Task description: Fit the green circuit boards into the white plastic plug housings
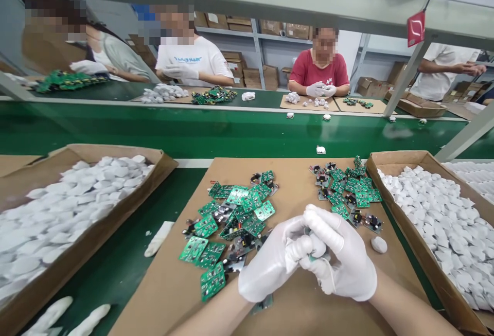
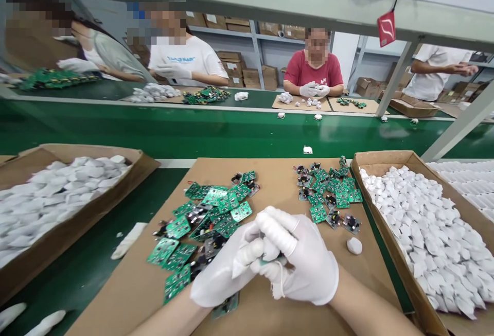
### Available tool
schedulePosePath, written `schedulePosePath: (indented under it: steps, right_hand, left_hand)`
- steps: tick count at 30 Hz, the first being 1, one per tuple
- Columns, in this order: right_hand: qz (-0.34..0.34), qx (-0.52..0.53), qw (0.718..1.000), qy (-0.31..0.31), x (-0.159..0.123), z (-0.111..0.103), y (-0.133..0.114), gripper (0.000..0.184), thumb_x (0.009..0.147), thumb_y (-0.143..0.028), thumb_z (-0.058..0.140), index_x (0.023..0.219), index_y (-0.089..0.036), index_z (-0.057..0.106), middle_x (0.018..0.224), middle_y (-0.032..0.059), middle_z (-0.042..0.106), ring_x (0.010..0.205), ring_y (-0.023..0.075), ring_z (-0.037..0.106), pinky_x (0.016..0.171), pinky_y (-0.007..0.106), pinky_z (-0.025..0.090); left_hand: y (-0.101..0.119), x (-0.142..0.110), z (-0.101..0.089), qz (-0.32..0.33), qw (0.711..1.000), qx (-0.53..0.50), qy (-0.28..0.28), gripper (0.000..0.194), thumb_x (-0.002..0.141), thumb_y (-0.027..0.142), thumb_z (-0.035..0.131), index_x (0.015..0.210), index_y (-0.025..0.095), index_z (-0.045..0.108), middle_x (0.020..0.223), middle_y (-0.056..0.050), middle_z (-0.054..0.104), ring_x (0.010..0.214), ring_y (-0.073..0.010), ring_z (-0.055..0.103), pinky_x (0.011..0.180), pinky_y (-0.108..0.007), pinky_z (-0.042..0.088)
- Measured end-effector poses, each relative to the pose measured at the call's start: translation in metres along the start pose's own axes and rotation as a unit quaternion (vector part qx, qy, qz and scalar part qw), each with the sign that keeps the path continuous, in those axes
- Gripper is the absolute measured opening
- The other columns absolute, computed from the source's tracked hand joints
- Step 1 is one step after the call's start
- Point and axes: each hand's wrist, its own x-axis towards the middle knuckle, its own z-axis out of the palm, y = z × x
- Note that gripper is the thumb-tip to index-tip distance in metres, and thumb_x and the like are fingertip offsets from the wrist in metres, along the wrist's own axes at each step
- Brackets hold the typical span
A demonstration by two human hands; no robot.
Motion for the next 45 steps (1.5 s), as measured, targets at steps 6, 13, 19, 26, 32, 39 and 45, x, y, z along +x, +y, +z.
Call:
schedulePosePath:
  steps: [6,13,19,26,32,39,45]
  right_hand:
    - [-0.002,-0.12,0.993,-0.002,-0.01,-0.004,0.0,0.068,0.094,-0.026,0.056,0.155,-0.029,0.026,0.156,0.014,0.036,0.129,0.0339,0.055,0.099,0.043,0.054]
    - [0.031,-0.118,0.992,-0.043,-0.005,-0.007,-0.002,0.074,0.097,-0.037,0.053,0.158,-0.027,0.012,0.152,0.0161,0.041,0.137,0.033,0.046,0.106,0.047,0.048]
    - [0.039,-0.048,0.998,-0.028,-0.004,-0.008,-0.001,0.07,0.099,-0.043,0.049,0.158,-0.029,0.013,0.152,0.0139,0.042,0.127,0.0288,0.056,0.094,0.038,0.057]
    - [0.026,-0.083,0.994,-0.06,0.0,-0.02,-0.001,0.059,0.097,-0.044,0.052,0.152,-0.031,0.035,0.151,0.0121,0.043,0.134,0.0288,0.05,0.107,0.042,0.047]
    - [0.089,0.019,0.995,0.031,0.0,-0.016,0.0,0.042,0.099,-0.036,0.054,0.14,-0.03,0.054,0.131,0.0105,0.063,0.114,0.0231,0.065,0.091,0.035,0.059]
    - [0.172,0.154,0.973,0.02,0.012,-0.021,-0.003,0.021,0.092,-0.039,0.064,0.104,-0.026,0.076,0.106,0.0071,0.072,0.089,0.0196,0.072,0.072,0.031,0.063]
    - [0.257,0.253,0.929,0.081,0.012,-0.014,-0.005,0.015,0.075,-0.033,0.083,0.077,-0.021,0.073,0.091,0.0041,0.069,0.057,0.0124,0.064,0.043,0.023,0.055]
  left_hand:
    - [0.0,-0.001,-0.003,-0.011,0.994,0.113,0.007,0.057,0.073,0.07,0.065,0.062,0.018,0.046,0.062,0.004,0.04,0.06,-0.0113,0.033,0.056,-0.028,0.026]
    - [0.002,0.002,-0.001,0.003,0.998,0.053,0.024,0.047,0.079,0.059,0.067,0.068,0.017,0.051,0.069,0.0,0.048,0.065,-0.0136,0.042,0.061,-0.027,0.034]
    - [0.001,0.001,-0.001,0.015,0.999,0.023,0.023,0.048,0.08,0.059,0.065,0.064,0.017,0.047,0.069,0.002,0.044,0.062,-0.012,0.04,0.058,-0.028,0.033]
    - [-0.002,0.001,-0.003,0.001,0.997,0.05,0.051,0.051,0.077,0.061,0.068,0.06,0.018,0.047,0.065,0.002,0.046,0.067,-0.015,0.044,0.066,-0.029,0.036]
    - [-0.003,0.004,-0.002,-0.006,1.0,0.01,0.014,0.045,0.076,0.059,0.071,0.07,0.016,0.059,0.07,0.0,0.052,0.066,-0.0145,0.047,0.067,-0.03,0.04]
    - [-0.006,0.004,-0.006,-0.045,0.997,0.058,0.022,0.044,0.08,0.056,0.067,0.064,0.016,0.057,0.066,-0.001,0.055,0.067,-0.0168,0.053,0.067,-0.031,0.042]
    - [-0.009,0.004,-0.007,-0.069,0.992,0.105,0.014,0.043,0.085,0.053,0.063,0.066,0.015,0.06,0.066,-0.002,0.056,0.064,-0.0156,0.053,0.064,-0.03,0.042]
